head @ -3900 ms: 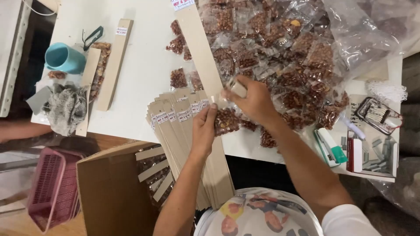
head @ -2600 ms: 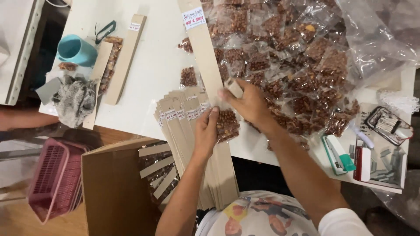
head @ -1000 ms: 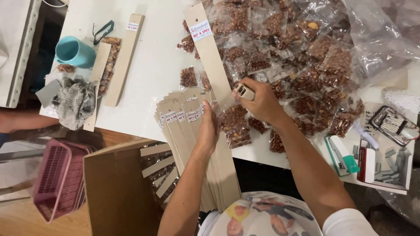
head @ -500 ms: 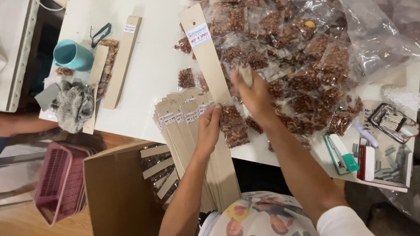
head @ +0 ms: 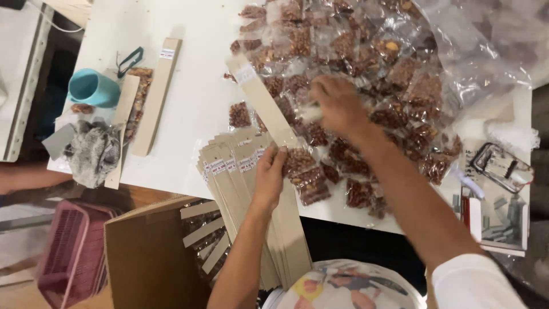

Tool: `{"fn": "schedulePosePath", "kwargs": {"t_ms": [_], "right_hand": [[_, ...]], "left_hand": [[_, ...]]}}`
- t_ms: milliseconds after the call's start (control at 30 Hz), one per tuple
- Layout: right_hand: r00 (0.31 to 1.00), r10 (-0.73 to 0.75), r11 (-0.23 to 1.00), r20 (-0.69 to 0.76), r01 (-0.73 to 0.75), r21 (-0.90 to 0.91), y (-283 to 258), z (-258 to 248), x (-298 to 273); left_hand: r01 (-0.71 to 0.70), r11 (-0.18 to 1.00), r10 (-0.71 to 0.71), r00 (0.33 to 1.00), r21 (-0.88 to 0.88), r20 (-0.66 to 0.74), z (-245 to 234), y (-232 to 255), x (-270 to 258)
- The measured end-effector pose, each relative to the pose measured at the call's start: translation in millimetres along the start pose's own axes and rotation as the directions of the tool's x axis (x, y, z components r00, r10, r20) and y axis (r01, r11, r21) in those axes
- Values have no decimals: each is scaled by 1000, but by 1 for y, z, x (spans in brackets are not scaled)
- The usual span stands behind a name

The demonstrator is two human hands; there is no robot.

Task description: Stapling small plastic bags of nuts onto cardboard display strips.

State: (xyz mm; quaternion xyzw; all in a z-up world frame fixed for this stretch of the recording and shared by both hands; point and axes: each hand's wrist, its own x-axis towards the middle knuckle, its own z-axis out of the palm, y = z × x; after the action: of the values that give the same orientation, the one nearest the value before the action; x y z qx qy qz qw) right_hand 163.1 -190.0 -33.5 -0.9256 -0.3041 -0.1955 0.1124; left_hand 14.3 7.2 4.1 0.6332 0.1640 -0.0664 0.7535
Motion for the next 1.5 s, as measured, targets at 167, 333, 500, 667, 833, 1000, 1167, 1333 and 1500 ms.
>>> {"fn": "schedulePosePath", "kwargs": {"t_ms": [167, 333, 500, 667, 833, 1000, 1167, 1333, 1500], "right_hand": [[960, -58, 983, -274, 7, -183, 15, 13, -20], [891, -209, 971, -404, 239, 23, -88, -17, -54], [939, 1, 933, -343, 122, 337, -82, 7, -66], [616, 767, 160, 180, -455, 876, -111, -55, 14], [432, 811, -225, 396, -394, 891, -121, -60, 35], [510, 749, -132, 424, -512, 849, -121, -110, 41], [882, 472, 856, -10, -460, -237, 37, 9, -53], [849, 527, 835, 34, -525, 166, 24, -45, -44], [879, 323, 282, 352, -444, 851, -18, -87, -28]], "left_hand": [[208, 971, -216, 975, -115, -61, 9, 21, 9], [285, 921, -291, 957, -267, 20, 15, 13, 20], [-12, 999, 8, 997, -42, -79, 3, -44, 40], [-239, 966, 249, 963, 101, -104, 10, -44, 29], [-378, 887, 391, 921, 264, 7, 21, -3, 2], [-290, 881, 305, 952, 374, 21, 25, -12, 9], [48, 998, -46, 998, 48, -43, 27, 17, -7], [285, 957, -288, 956, -49, -52, 24, 41, -4], [304, 935, -302, 952, -184, 39, 16, 16, 14]]}}
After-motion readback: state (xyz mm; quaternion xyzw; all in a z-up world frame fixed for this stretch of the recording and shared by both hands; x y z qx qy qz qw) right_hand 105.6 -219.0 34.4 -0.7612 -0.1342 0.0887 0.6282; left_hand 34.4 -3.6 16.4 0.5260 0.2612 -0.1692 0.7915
